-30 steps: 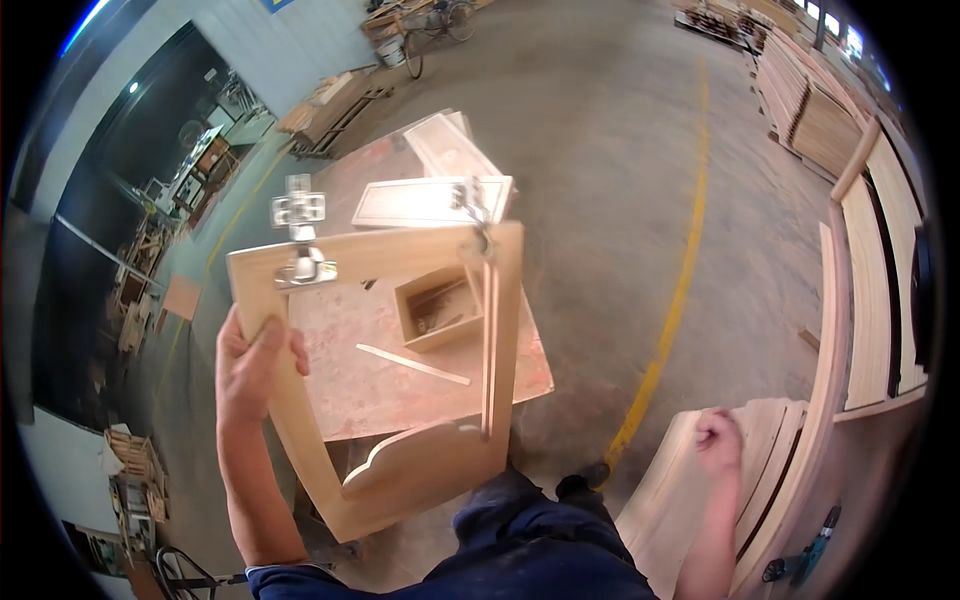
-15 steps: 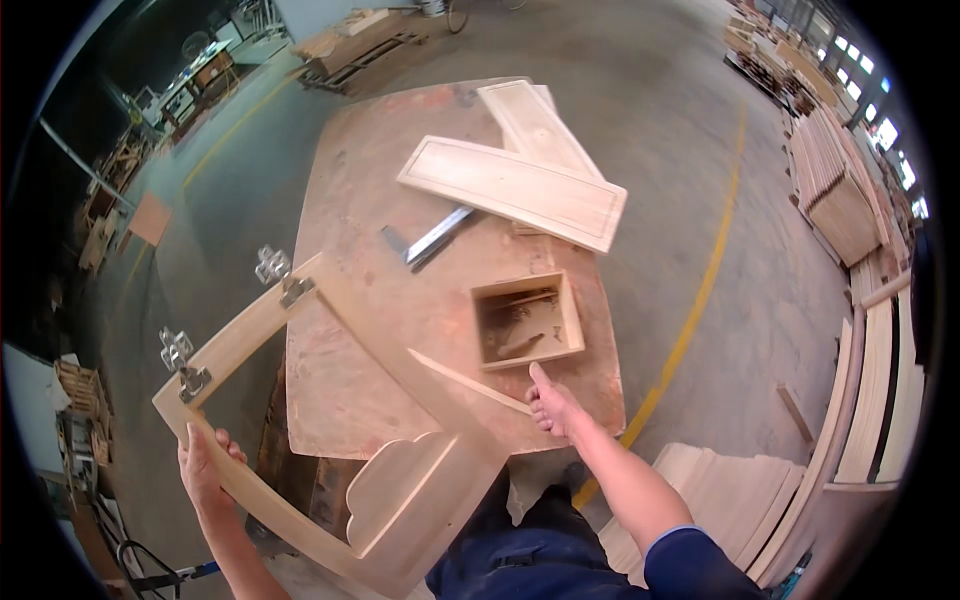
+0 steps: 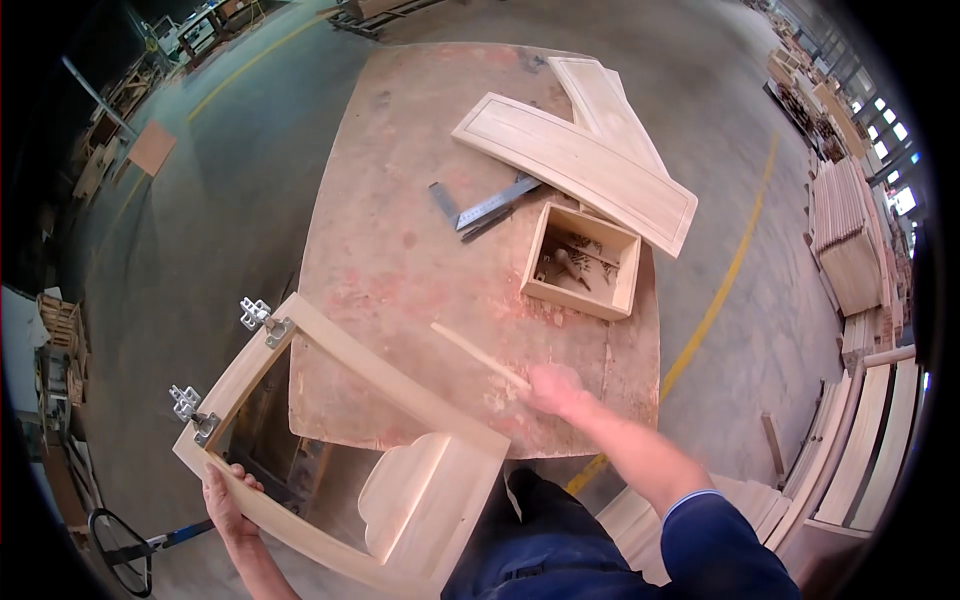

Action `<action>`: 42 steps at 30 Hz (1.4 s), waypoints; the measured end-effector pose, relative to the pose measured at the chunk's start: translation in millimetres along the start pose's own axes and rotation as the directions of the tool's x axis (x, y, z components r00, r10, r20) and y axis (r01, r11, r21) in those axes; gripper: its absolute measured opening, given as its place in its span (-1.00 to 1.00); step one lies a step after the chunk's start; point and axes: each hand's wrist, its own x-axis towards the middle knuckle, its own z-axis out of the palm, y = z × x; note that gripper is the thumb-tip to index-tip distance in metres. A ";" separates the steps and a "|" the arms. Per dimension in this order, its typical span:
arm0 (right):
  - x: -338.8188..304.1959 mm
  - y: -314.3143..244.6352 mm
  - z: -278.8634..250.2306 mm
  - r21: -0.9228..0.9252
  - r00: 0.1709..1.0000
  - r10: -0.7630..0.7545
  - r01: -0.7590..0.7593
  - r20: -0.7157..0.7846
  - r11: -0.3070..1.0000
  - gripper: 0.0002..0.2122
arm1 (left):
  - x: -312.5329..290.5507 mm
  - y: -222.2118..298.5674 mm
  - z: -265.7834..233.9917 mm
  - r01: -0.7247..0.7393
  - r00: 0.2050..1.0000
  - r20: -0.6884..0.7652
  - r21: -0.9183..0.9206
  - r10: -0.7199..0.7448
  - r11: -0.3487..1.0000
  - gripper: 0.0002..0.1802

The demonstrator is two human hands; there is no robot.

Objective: The person attaches metal hinges to a wooden cabinet frame and door using an electric drill, then inserts drawers into the cabinet.

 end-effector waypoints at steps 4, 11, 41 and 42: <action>1.1 -1.0 -9.1 0.011 1.000 0.014 -0.014 0.025 1.000 -0.72 | 12.7 -14.2 3.2 0.057 0.998 0.000 -0.054 -0.058 0.997 -0.58; -3.4 12.2 -92.9 0.059 0.967 0.127 -0.116 -0.221 0.991 -0.71 | 27.7 -82.8 3.0 0.209 0.976 -0.014 -0.219 -0.217 0.953 -0.57; -377.4 139.0 47.3 0.991 0.385 0.915 -0.005 -0.121 0.134 -0.82 | -141.1 -106.3 251.1 -0.248 0.193 0.652 0.756 -0.733 0.606 -0.52; -412.9 142.3 64.0 0.996 0.268 0.961 0.058 -0.074 0.060 -0.83 | -162.1 -107.7 265.3 -0.370 0.113 0.663 0.719 -0.740 0.588 -0.51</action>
